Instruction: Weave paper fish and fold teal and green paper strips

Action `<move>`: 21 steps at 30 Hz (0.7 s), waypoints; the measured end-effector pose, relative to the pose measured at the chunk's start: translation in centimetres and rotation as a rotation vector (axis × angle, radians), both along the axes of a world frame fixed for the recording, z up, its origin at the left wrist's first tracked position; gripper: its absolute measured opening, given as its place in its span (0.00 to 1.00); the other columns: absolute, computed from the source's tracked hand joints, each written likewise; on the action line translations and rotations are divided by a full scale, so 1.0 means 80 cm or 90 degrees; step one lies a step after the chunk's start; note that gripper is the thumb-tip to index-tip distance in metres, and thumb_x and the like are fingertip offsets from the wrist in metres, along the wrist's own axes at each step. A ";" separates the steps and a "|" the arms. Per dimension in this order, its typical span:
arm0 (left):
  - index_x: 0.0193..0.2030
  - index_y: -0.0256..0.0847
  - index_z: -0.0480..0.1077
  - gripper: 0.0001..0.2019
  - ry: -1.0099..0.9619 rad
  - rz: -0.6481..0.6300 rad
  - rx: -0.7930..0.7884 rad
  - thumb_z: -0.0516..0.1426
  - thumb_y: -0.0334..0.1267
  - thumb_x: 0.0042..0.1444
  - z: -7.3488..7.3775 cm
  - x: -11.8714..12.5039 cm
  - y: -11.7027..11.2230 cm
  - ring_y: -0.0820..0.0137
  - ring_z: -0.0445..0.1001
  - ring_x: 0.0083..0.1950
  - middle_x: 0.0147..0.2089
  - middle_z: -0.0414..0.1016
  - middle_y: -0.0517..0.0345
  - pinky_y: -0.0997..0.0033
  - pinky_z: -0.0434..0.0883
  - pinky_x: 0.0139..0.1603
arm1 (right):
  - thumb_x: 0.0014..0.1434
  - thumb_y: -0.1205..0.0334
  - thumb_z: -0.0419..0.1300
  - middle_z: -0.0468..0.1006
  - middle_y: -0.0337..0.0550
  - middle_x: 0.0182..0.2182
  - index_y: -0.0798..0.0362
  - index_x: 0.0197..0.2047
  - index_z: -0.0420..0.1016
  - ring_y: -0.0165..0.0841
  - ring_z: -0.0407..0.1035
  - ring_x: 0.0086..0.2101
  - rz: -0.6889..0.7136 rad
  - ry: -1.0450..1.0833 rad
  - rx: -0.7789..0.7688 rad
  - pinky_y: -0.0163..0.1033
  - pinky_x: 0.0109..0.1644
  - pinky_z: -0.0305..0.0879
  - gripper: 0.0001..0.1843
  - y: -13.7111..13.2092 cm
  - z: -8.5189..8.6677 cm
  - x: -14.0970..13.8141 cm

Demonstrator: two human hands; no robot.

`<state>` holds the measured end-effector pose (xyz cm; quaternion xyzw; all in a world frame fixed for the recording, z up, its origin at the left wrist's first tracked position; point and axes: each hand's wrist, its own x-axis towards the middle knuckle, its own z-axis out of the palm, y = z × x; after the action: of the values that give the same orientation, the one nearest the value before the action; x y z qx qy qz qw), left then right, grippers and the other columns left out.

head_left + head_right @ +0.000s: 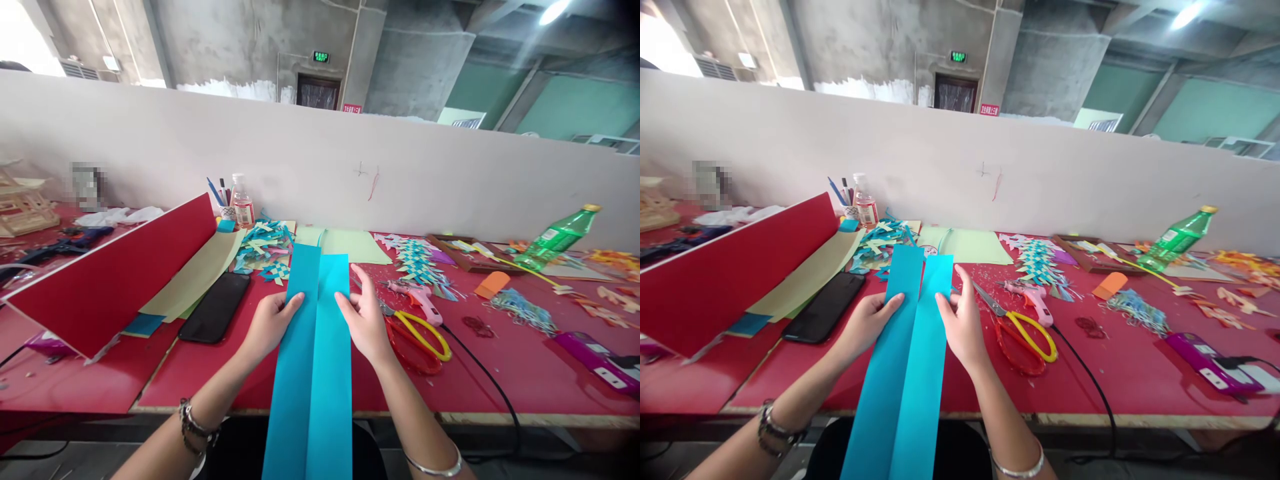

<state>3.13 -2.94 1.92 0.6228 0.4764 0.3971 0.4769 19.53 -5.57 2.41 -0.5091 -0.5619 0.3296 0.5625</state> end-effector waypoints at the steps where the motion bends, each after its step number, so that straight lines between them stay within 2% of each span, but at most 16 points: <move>1: 0.22 0.36 0.62 0.22 -0.002 -0.002 0.001 0.50 0.56 0.46 -0.001 -0.001 0.001 0.77 0.57 0.18 0.17 0.60 0.63 0.78 0.51 0.17 | 0.54 0.56 0.52 0.61 0.33 0.19 0.48 0.58 0.46 0.27 0.56 0.19 -0.001 0.001 0.001 0.31 0.20 0.53 0.30 0.000 0.000 0.000; 8: 0.22 0.36 0.62 0.22 -0.001 0.007 0.014 0.50 0.56 0.47 -0.007 -0.001 0.004 0.76 0.58 0.19 0.17 0.61 0.62 0.79 0.53 0.17 | 0.54 0.56 0.52 0.65 0.36 0.21 0.49 0.58 0.46 0.29 0.61 0.23 -0.012 0.001 0.007 0.32 0.23 0.57 0.31 0.000 0.000 -0.004; 15: 0.22 0.34 0.64 0.22 -0.010 0.050 0.033 0.51 0.56 0.45 -0.007 -0.009 0.006 0.77 0.57 0.18 0.16 0.61 0.62 0.79 0.52 0.16 | 0.54 0.54 0.53 0.70 0.39 0.26 0.51 0.58 0.47 0.27 0.61 0.22 -0.066 0.030 0.041 0.33 0.24 0.60 0.31 0.004 -0.003 -0.003; 17: 0.22 0.34 0.64 0.22 -0.012 0.058 0.038 0.51 0.55 0.46 -0.005 -0.010 0.007 0.77 0.57 0.18 0.16 0.61 0.62 0.79 0.52 0.16 | 0.53 0.53 0.54 0.71 0.41 0.28 0.50 0.60 0.43 0.29 0.64 0.24 -0.032 0.029 0.037 0.34 0.28 0.62 0.35 0.004 -0.003 -0.002; 21: 0.25 0.35 0.64 0.20 -0.040 0.104 0.049 0.50 0.54 0.48 0.002 -0.011 0.007 0.77 0.59 0.19 0.18 0.63 0.62 0.80 0.55 0.17 | 0.49 0.52 0.58 0.71 0.47 0.38 0.48 0.62 0.36 0.34 0.68 0.33 0.062 -0.038 -0.027 0.39 0.35 0.65 0.44 -0.008 -0.004 0.001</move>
<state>2.24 -2.41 2.11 0.5870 0.4946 0.4719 0.4336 19.58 -6.22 2.10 -0.5025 -0.5952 0.3530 0.5182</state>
